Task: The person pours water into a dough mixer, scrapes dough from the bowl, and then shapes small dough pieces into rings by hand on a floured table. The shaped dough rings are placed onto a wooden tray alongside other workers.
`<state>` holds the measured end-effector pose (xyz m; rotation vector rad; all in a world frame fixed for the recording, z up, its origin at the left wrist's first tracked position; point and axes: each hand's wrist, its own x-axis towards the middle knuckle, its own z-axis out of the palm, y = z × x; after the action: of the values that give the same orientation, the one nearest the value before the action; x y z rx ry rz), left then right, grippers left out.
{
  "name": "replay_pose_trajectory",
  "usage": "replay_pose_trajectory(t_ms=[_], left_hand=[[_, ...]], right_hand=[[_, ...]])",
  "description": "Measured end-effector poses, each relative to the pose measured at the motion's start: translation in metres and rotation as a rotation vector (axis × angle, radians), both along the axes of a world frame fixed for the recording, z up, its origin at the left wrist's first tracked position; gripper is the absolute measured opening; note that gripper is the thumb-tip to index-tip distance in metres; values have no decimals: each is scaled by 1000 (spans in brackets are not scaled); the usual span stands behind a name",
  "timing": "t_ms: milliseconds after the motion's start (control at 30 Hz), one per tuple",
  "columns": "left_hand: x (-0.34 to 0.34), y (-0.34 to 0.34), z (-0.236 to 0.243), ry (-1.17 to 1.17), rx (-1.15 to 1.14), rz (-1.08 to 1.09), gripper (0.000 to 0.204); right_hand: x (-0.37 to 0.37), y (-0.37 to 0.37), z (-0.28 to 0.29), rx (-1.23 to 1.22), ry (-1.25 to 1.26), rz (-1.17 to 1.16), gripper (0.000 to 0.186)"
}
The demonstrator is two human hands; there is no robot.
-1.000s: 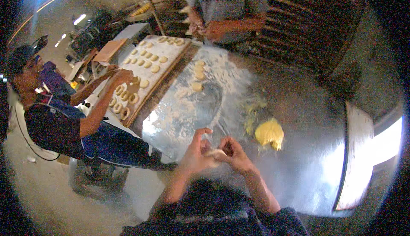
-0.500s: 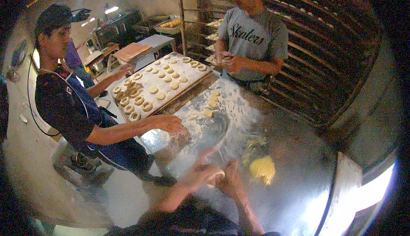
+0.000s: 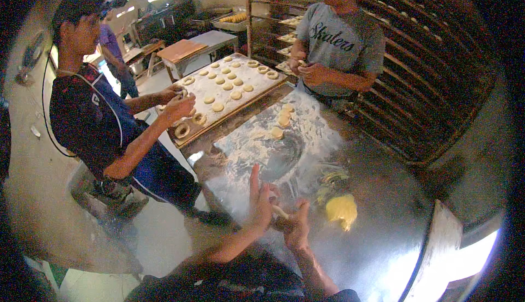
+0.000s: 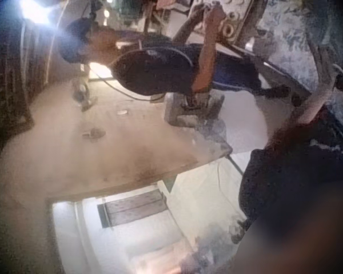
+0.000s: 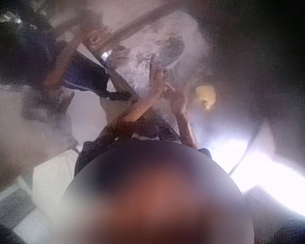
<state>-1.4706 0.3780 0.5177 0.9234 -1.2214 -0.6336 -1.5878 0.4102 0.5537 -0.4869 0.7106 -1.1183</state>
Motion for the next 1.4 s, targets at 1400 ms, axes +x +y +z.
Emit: replay_pose_trajectory(t_ms=[1400], left_hand=[[213,-123,15,-605,-295,337,41]], right_hand=[[192,-177,11,-633,725,602,38]])
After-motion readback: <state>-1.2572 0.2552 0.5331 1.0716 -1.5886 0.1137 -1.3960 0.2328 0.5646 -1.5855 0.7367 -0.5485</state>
